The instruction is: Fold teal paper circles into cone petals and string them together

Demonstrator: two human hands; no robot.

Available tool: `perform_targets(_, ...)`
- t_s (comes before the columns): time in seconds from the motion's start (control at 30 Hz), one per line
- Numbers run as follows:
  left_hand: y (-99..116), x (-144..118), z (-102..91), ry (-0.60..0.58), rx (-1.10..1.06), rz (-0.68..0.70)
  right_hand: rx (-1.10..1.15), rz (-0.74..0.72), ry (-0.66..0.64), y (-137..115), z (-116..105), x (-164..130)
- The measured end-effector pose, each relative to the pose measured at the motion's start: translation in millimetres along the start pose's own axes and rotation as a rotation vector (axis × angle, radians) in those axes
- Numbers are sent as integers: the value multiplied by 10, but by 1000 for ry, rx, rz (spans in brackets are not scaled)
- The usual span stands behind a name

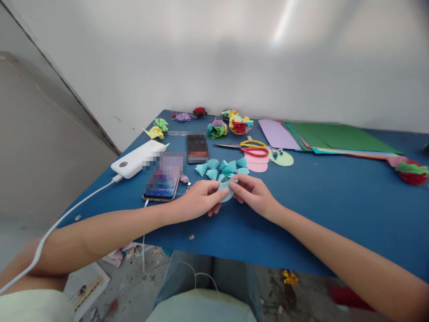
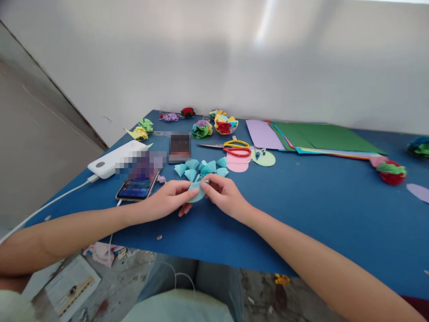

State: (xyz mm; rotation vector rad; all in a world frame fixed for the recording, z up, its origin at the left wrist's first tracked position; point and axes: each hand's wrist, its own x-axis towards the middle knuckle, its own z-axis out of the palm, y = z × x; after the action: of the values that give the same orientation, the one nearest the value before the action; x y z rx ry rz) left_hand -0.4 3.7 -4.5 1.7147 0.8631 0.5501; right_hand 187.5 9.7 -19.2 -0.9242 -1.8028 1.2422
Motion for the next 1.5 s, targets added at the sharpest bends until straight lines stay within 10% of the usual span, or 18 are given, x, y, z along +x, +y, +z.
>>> perform_targets(0.37, -12, 167, 130, 199, 250, 135, -60, 19, 90, -28, -64, -17)
perform_targets(0.73, 15, 25, 23, 285, 50, 81, -178, 17, 239, -96, -179, -43)
perform_targets(1.5, 48, -27, -3, 87, 79, 67, -807, -360, 410, -89, -13, -167)
